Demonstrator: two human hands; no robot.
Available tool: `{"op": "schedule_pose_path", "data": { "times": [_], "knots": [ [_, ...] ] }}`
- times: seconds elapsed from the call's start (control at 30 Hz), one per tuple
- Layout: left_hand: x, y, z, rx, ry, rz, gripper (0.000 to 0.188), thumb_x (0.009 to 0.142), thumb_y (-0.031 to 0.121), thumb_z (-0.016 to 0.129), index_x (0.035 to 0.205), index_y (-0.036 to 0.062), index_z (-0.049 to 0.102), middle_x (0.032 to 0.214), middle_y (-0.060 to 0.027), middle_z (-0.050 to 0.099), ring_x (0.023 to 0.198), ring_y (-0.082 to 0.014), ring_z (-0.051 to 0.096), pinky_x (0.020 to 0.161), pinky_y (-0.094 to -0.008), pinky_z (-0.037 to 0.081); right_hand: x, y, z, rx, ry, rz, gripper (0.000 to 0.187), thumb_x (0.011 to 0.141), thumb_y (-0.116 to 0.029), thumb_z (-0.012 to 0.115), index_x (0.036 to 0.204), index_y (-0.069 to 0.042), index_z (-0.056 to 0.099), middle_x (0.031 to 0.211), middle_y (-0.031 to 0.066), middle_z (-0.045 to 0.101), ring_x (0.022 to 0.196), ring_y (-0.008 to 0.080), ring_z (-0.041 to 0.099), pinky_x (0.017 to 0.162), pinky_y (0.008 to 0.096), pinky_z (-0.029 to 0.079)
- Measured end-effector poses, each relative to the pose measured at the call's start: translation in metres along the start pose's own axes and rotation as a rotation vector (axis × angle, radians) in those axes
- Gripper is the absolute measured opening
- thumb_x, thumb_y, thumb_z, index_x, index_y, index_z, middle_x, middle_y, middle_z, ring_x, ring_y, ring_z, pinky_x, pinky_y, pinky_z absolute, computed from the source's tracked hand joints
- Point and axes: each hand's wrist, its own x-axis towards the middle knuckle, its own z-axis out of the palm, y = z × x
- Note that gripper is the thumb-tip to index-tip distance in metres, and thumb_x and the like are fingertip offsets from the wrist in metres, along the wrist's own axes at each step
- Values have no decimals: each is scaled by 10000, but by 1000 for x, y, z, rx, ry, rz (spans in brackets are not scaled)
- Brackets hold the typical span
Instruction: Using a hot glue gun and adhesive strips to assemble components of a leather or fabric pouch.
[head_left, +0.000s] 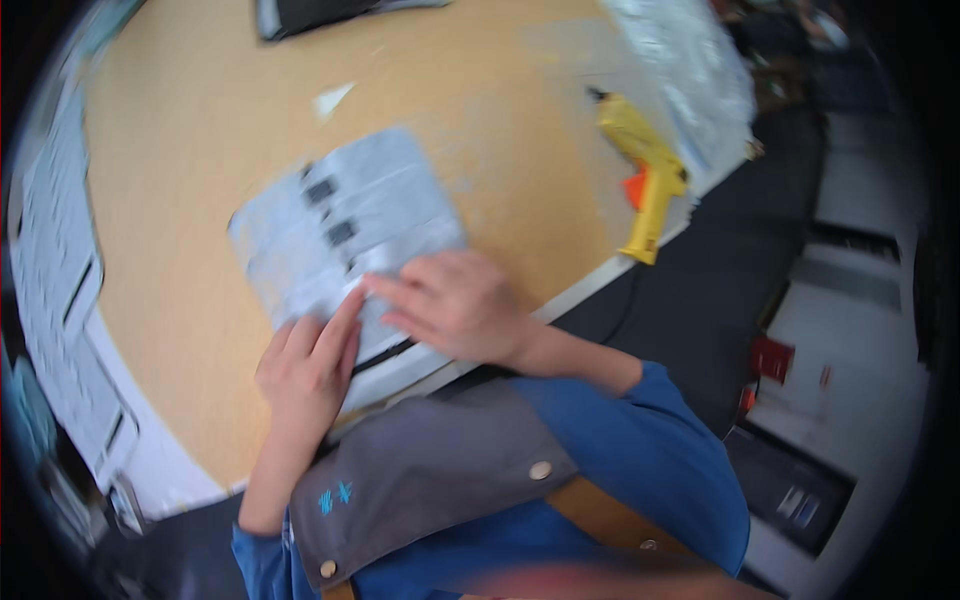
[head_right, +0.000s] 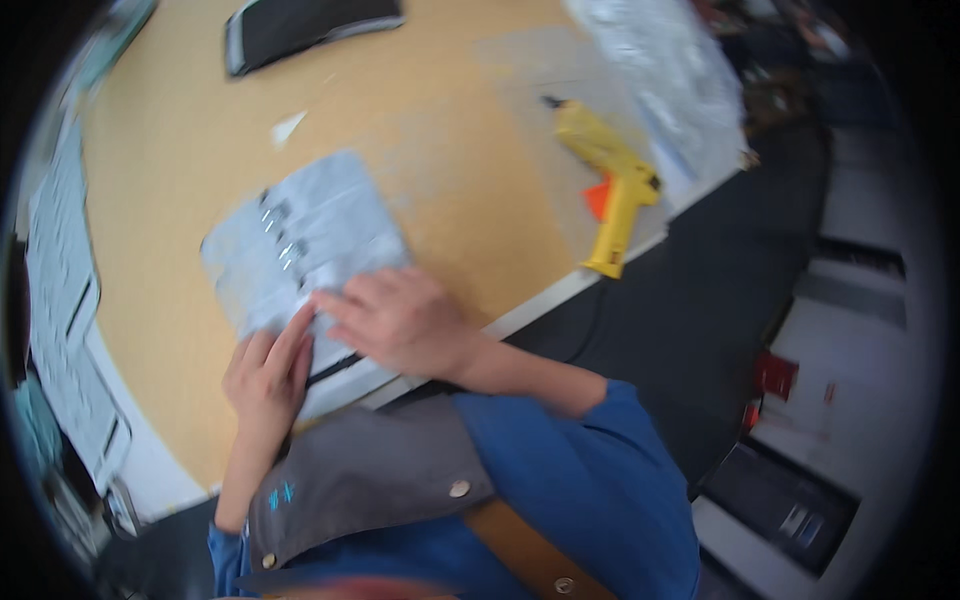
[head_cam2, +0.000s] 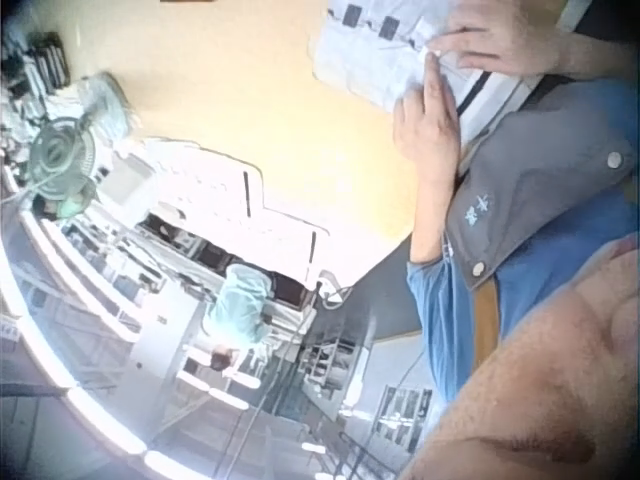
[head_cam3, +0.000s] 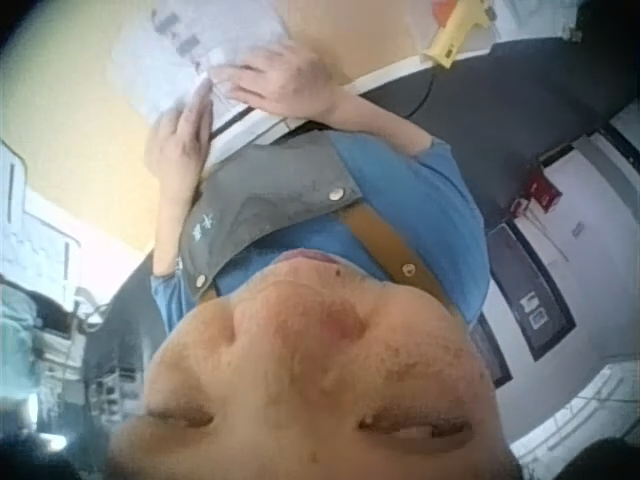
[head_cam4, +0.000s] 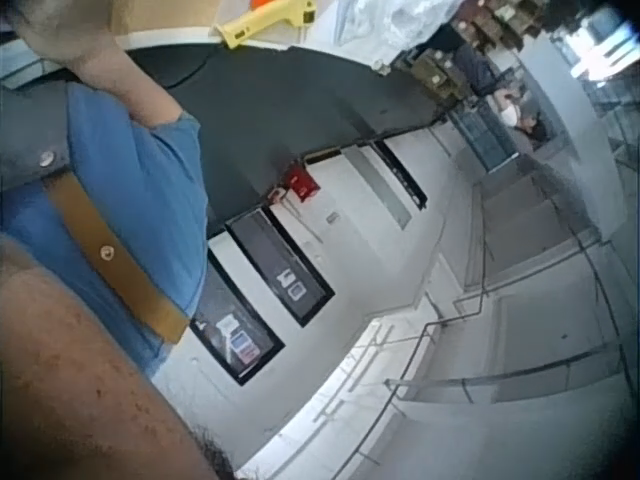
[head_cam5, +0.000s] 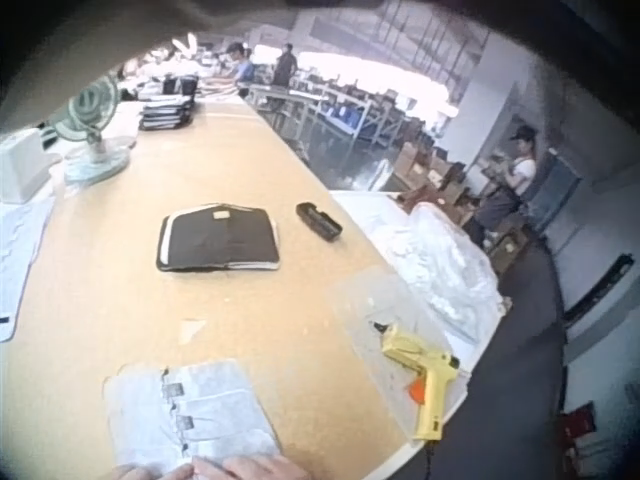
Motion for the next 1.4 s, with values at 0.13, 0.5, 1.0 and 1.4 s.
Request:
{"op": "schedule_pose_path", "data": {
  "times": [0.13, 0.5, 1.0, 1.4],
  "knots": [
    [-3, 2, -4, -7, 7, 17, 428, 781, 120, 761, 1196, 211, 711, 634, -15, 425, 559, -186, 475, 506, -327, 403, -3, 1, 0, 50, 49, -52, 381, 804, -264, 739, 1175, -189, 694, 844, -15, 545, 729, 172, 573, 645, 321, 471],
    [-9, 3, -7, -227, 42, -87, 581, 752, 160, 812, 1293, 80, 616, 688, -33, 531, 592, -191, 507, 541, -316, 423, -17, 26, -46, 189, 284, 215, 300, 885, -191, 697, 1163, -101, 629, 978, 99, 647, 905, 310, 643, 766, 427, 529],
    [-22, -13, -3, -828, 261, -399, 295, 1034, 125, 452, 1220, -46, 602, 789, 14, 538, 659, -63, 437, 617, -205, 361, -94, 128, -142, -164, 221, 1215, 603, 763, -368, 793, 1132, 47, 556, 1016, 193, 663, 896, 361, 651, 819, 394, 531],
    [-24, -14, -19, -598, 187, -267, 155, 974, 103, 546, 971, -7, 656, 751, -57, 585, 623, -149, 514, 586, -276, 401, -94, 109, -123, 642, 729, 995, 468, 842, -45, 717, 1228, -12, 454, 890, 62, 598, 659, 124, 612, 583, 264, 510]
  ]
}}
